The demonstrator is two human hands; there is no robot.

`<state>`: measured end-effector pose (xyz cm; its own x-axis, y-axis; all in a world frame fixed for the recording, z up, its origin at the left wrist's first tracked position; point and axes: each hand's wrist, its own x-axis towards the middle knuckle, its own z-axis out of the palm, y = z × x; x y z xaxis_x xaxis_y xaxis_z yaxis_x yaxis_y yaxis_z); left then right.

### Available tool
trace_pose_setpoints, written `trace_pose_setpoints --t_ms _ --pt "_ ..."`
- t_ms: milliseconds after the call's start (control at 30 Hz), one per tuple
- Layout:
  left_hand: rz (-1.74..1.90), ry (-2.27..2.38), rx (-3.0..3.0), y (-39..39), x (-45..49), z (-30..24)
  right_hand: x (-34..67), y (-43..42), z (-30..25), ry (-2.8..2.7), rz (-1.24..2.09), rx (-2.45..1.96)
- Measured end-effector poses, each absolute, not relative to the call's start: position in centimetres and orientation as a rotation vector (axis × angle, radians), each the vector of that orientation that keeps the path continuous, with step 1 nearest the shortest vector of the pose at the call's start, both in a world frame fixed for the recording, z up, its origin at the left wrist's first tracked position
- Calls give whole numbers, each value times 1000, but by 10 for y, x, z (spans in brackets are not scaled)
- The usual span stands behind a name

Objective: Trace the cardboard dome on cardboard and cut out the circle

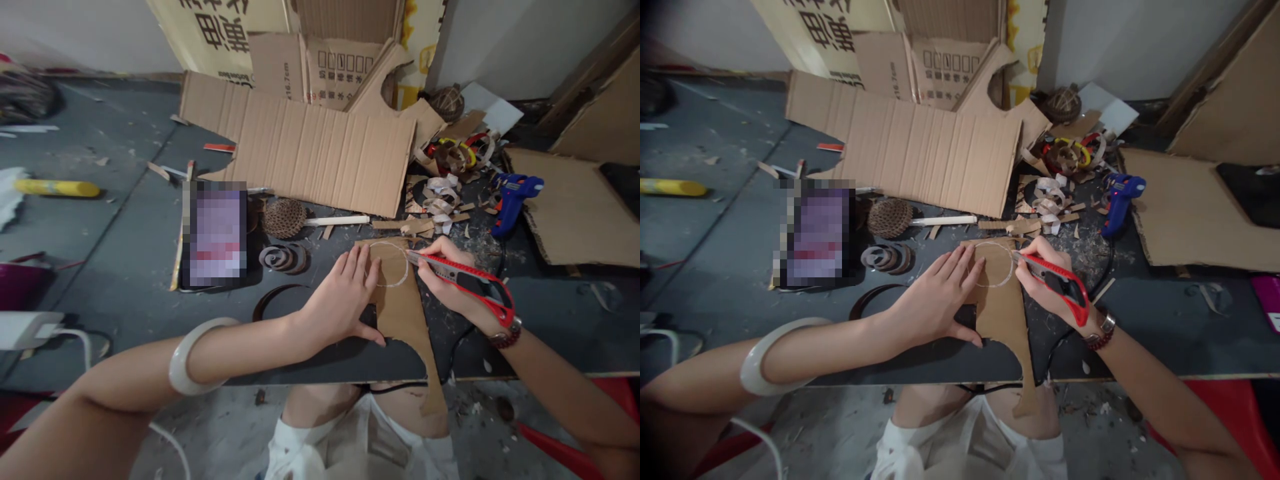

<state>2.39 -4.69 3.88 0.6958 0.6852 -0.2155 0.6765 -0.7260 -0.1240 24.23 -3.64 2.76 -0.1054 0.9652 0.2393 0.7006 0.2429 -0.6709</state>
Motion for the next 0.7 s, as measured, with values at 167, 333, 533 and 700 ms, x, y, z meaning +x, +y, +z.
trace_pose_setpoints --t_ms 167,333,533,700 --pt "382 -1147 -2856 -47 24 38 240 -36 31 -1883 539 -1519" --pt "387 -1145 -2857 -47 23 39 243 -36 27 -1821 593 -1574" --pt "400 -1147 -2852 -47 23 40 248 -35 20 -1807 597 -1557" --pt "404 -1148 -2853 -47 25 40 246 -36 22 -1804 600 -1578"
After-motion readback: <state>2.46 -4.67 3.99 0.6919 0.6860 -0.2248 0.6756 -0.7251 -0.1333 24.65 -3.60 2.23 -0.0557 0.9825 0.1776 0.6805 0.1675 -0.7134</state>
